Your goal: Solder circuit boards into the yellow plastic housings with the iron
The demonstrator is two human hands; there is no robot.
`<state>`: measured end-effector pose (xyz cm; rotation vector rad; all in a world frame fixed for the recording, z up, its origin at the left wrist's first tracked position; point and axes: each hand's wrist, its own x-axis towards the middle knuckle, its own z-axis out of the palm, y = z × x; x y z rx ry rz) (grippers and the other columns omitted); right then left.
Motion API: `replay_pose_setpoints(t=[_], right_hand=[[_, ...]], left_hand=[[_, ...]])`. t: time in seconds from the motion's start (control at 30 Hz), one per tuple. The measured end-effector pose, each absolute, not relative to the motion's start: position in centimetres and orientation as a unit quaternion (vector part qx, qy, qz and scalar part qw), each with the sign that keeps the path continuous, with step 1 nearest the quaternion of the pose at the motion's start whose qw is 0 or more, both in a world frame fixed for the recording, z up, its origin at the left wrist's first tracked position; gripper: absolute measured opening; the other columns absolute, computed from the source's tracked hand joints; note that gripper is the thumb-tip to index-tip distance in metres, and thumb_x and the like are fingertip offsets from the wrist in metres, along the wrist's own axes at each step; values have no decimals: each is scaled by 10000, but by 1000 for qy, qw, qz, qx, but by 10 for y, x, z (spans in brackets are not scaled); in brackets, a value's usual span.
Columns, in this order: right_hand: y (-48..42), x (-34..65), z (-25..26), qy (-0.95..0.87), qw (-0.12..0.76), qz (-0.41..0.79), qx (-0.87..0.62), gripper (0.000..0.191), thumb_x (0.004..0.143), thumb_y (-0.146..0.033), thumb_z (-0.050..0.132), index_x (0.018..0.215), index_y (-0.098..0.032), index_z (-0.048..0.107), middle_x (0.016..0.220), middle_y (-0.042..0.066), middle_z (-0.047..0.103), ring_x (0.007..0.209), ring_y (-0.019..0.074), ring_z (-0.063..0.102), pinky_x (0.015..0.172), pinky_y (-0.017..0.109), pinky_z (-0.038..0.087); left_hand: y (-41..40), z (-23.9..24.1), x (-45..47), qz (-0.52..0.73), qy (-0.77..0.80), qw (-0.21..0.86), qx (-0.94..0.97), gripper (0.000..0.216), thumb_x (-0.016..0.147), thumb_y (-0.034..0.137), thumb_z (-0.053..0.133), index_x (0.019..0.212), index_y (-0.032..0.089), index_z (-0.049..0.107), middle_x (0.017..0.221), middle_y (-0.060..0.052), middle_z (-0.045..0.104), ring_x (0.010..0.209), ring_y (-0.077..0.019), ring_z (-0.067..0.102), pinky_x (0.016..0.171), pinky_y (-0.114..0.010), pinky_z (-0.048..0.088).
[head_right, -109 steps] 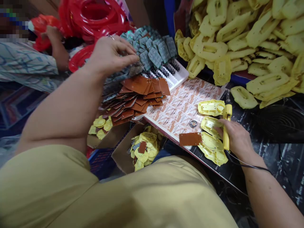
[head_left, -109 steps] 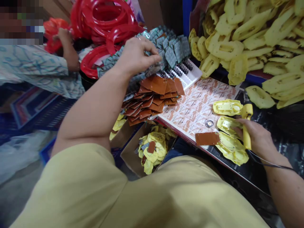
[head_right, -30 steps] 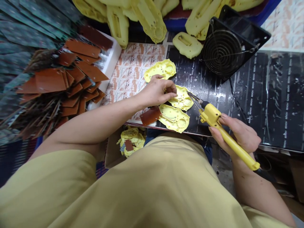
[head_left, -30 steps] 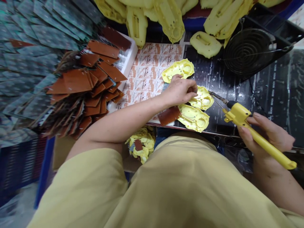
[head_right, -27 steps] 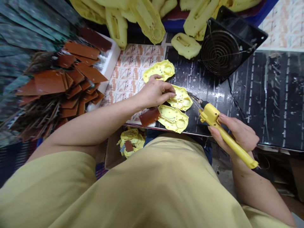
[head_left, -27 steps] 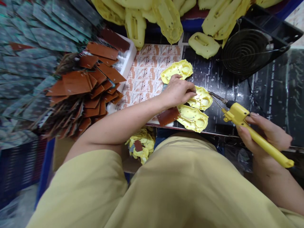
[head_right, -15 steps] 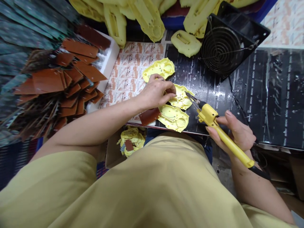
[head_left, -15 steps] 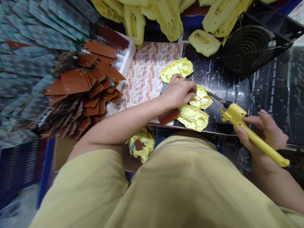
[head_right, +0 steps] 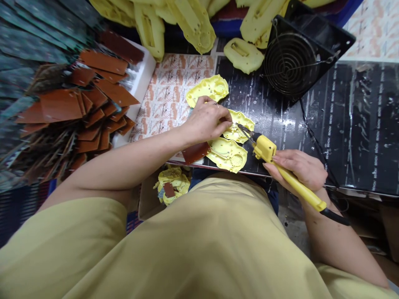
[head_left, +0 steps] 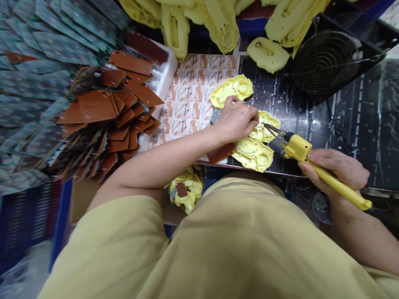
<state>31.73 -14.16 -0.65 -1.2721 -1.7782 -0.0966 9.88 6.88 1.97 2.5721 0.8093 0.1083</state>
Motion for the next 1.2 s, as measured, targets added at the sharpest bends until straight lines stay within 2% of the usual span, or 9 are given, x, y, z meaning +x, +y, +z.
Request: replay_pose_setpoints(t=[0.2,0.4,0.57,0.7,0.8,0.87,0.97,1.07,1.2], right_hand=[[-135,323,8,-762,426,-21,-487,280,821,-106,938,993,-250,772,894,-26,831,769,157,813,709,205,674],[-139,330,12,-748,435,-45,-499,159,921,-167,869,993,-243,749,892,9,827,778,152,814,677,195,657],[-138,326,9,-752,459,-48,-470,274,811,-137,955,952,-228,739,800,-1,807,676,170,797,597,204,651],[-141,323,8,-722,429,-75,-538,422,895,-229,907,1284,-295,759,923,18,841,718,207,815,647,275,691],[-144,325,4,-720,405,-139,-546,696,965,-350,851,1607,-311,584,949,35,852,707,219,815,626,275,673],[-144,327,-1,-745,388,-135,-525,715,1021,-402,781,1674,-308,506,863,13,836,661,209,796,588,263,639],[-138,327,-9,-771,360,-93,-517,492,1078,-363,691,1567,-344,633,729,-38,773,552,175,729,584,256,601],[-123,323,-18,-760,339,-106,-544,247,1069,-274,685,1279,-322,806,682,-46,728,510,149,670,586,251,565],[-95,310,-28,-751,309,-162,-561,137,1059,-320,716,1109,-236,812,777,6,752,627,143,707,591,238,520]], left_hand=[[68,19,102,41,297,203,932,247,925,211,550,942,206,796,881,-53,765,979,-252,659,1160,-548,384],[71,15,102,48,298,200,932,232,910,227,565,932,214,796,864,-49,765,996,-259,659,1159,-556,378],[70,13,104,46,295,199,934,244,916,231,558,940,217,801,874,-51,766,1032,-266,658,1153,-547,385],[67,20,102,23,283,184,941,269,954,255,561,1035,198,811,1016,-84,783,1117,-301,668,1145,-532,420],[81,31,91,28,302,151,941,327,1004,316,582,1219,186,791,1244,-123,759,1253,-336,650,1146,-501,449],[98,38,83,27,358,113,927,358,1032,347,593,1293,182,775,1328,-142,738,1327,-350,630,1152,-478,454],[124,45,83,-44,429,77,899,385,1032,337,616,1330,155,779,1371,-179,742,1361,-380,628,1120,-467,478],[135,45,101,-89,391,83,912,411,1036,261,578,1378,146,775,1413,-195,735,1363,-374,638,1105,-452,482],[122,38,120,-67,311,77,945,436,1053,244,561,1434,154,753,1444,-202,717,1394,-352,611,1114,-421,462]])
